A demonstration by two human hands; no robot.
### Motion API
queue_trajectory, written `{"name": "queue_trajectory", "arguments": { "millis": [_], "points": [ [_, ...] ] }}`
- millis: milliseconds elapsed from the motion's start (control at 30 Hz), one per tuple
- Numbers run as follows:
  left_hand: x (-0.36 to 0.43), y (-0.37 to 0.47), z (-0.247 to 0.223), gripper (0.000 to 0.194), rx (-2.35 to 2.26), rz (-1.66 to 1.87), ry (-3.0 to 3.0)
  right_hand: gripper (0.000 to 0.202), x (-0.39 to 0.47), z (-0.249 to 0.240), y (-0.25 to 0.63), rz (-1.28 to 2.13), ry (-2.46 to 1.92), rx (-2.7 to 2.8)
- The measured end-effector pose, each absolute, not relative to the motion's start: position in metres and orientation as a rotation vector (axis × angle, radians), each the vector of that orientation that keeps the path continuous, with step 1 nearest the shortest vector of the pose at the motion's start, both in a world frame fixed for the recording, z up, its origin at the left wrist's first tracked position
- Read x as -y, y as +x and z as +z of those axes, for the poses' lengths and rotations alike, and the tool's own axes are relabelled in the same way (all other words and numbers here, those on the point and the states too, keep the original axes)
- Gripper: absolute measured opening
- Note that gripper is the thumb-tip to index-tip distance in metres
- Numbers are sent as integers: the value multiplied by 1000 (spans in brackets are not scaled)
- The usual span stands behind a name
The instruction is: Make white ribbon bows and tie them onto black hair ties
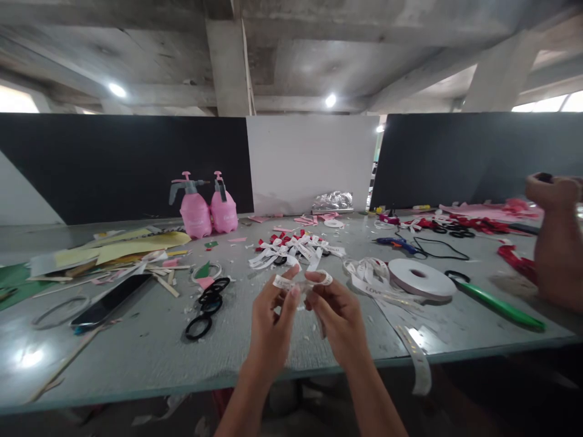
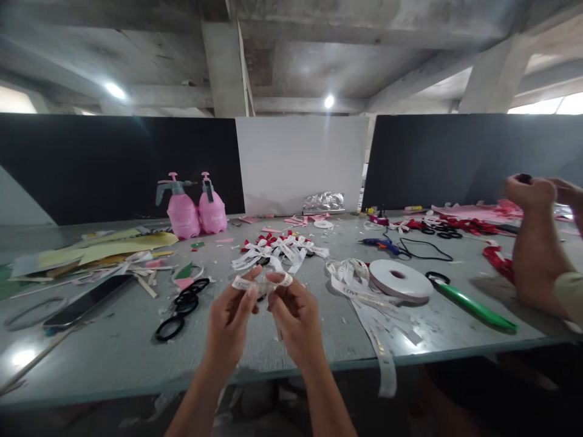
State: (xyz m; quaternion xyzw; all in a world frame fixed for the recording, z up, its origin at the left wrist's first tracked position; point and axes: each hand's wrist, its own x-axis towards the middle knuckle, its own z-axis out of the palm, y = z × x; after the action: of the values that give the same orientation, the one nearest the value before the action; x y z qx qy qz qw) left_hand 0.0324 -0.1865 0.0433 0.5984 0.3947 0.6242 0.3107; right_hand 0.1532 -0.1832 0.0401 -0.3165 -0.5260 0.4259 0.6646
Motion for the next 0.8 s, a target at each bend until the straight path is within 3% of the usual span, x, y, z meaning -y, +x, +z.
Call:
{"name": "queue_trajectory", "arguments": {
  "millis": [167, 633, 800],
  "points": [
    [182, 33, 51, 33, -1026, 1775, 1427, 32, 186, 37, 154, 929, -719, 1302],
    [183, 35, 52, 52, -930, 1517, 1452, 32, 183, 40, 146, 994, -628, 1124],
    [188, 30, 53, 63, -816, 1397, 1428, 47, 180, 39, 151, 1134, -547, 1039]
  ]
}}
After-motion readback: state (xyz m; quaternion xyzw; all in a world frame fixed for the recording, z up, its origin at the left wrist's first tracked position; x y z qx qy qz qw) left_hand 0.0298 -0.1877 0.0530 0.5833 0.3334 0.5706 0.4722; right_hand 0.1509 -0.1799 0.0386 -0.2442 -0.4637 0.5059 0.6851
